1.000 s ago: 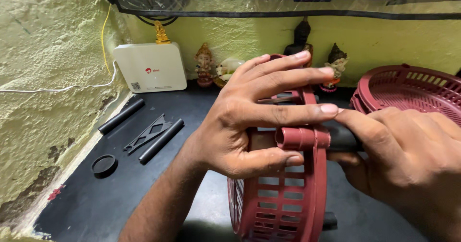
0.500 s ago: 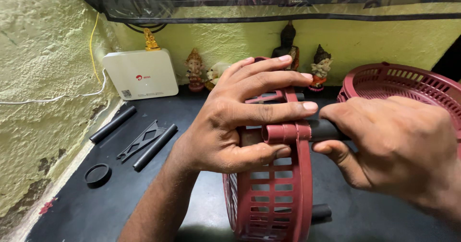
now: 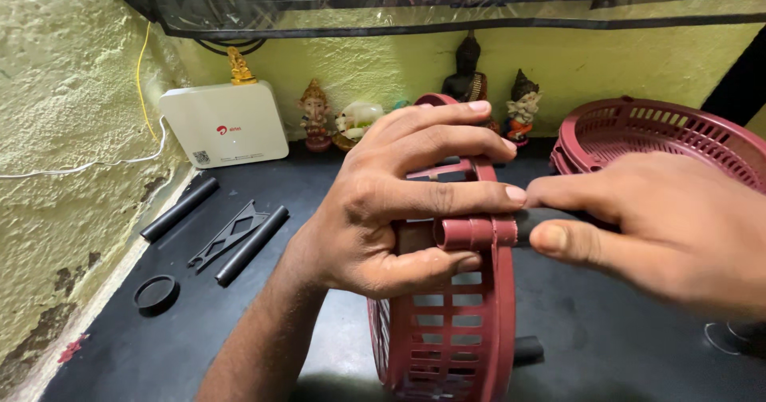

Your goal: The person inserts black cylindrical legs into the rim of a pink plastic basket, then attaches a curved black handle to the basket's side. The person repeats this process for multiple baskets, assembling the components by hand.

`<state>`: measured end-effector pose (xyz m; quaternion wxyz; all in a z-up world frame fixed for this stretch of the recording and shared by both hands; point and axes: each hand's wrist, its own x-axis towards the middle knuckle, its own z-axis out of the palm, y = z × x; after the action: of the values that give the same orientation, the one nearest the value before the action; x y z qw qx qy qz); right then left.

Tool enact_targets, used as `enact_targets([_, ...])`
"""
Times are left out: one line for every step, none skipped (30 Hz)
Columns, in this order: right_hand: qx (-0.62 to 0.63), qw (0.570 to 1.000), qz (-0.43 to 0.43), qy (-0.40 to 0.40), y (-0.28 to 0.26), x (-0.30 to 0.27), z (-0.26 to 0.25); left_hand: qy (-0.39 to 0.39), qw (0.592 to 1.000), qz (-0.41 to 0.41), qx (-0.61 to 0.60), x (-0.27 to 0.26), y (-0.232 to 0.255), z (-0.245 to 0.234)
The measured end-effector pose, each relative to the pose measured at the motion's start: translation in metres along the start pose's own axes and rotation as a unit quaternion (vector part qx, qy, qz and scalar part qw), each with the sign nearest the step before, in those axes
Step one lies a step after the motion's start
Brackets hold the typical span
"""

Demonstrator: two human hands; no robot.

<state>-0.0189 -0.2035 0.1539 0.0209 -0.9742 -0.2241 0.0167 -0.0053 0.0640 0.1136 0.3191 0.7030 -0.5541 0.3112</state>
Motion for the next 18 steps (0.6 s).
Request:
enact_targets([-0.039, 0.996, -0.021, 0.074, -0.001, -0.006, 0.009, 0.001, 1.0, 0.007, -0.006, 0.0, -0.001, 0.0])
enact_targets([-0.037, 0.974, -0.1, 0.201, -0.001, -0.013, 0.02, 0.001, 1.0, 0.014, -0.008, 0.0, -0.003, 0.0])
enact_targets([-0.033, 0.929, -0.17, 0.328, -0.001, -0.018, 0.029, 0.002, 1.0, 0.02, -0.01, 0.0, -0.005, -0.001])
enact_targets([-0.068, 0.91, -0.192, 0.36, 0.0, -0.022, 0.036, 0.002, 1.0, 0.027, -0.007, 0.0, -0.008, -0.002])
enact_targets([-0.103, 0.889, -0.214, 0.391, 0.002, -0.025, 0.042, 0.002, 1.0, 0.03, -0.003, -0.001, -0.008, -0.002])
enact_targets([-0.136, 0.865, -0.236, 0.421, 0.005, -0.026, 0.045, 0.002, 0.999, 0.033, 0.0, -0.001, -0.009, -0.002])
enact_targets([-0.138, 0.865, -0.241, 0.418, 0.007, -0.025, 0.047, 0.0, 0.999, 0.034, 0.003, -0.001, -0.009, -0.001])
enact_targets([-0.139, 0.865, -0.245, 0.415, 0.009, -0.023, 0.048, 0.0, 0.999, 0.031, 0.007, -0.002, -0.007, 0.0])
enact_targets([-0.145, 0.864, -0.241, 0.417, 0.009, -0.021, 0.047, -0.001, 0.999, 0.031, 0.01, -0.002, -0.006, 0.001])
enact_targets([-0.151, 0.864, -0.236, 0.419, 0.009, -0.019, 0.046, -0.001, 1.0, 0.028, 0.013, -0.001, -0.004, 0.002])
enact_targets([-0.16, 0.863, -0.223, 0.423, 0.007, -0.017, 0.047, -0.002, 1.0, 0.024, 0.011, -0.001, -0.003, 0.003])
enact_targets([-0.17, 0.863, -0.21, 0.427, 0.006, -0.014, 0.047, -0.003, 1.0, 0.02, 0.009, 0.0, -0.002, 0.003])
enact_targets([-0.168, 0.863, -0.209, 0.428, 0.004, -0.012, 0.047, -0.006, 1.0, 0.017, 0.003, 0.002, -0.002, 0.001])
enact_targets([-0.167, 0.863, -0.209, 0.429, 0.003, -0.01, 0.046, -0.006, 1.0, 0.012, 0.003, 0.003, -0.001, 0.001])
enact_targets([-0.166, 0.863, -0.208, 0.429, 0.004, -0.009, 0.045, -0.006, 1.0, 0.008, 0.002, 0.004, 0.0, 0.001])
enact_targets([-0.151, 0.872, -0.214, 0.414, 0.006, -0.009, 0.044, -0.003, 1.0, 0.003, 0.006, 0.004, 0.002, 0.002])
enact_targets([-0.137, 0.88, -0.22, 0.399, 0.009, -0.009, 0.043, -0.001, 1.0, 0.003, 0.009, 0.006, 0.003, 0.002])
enact_targets([-0.113, 0.889, -0.222, 0.385, 0.012, -0.009, 0.045, -0.001, 1.0, 0.002, 0.012, 0.006, 0.003, 0.002])
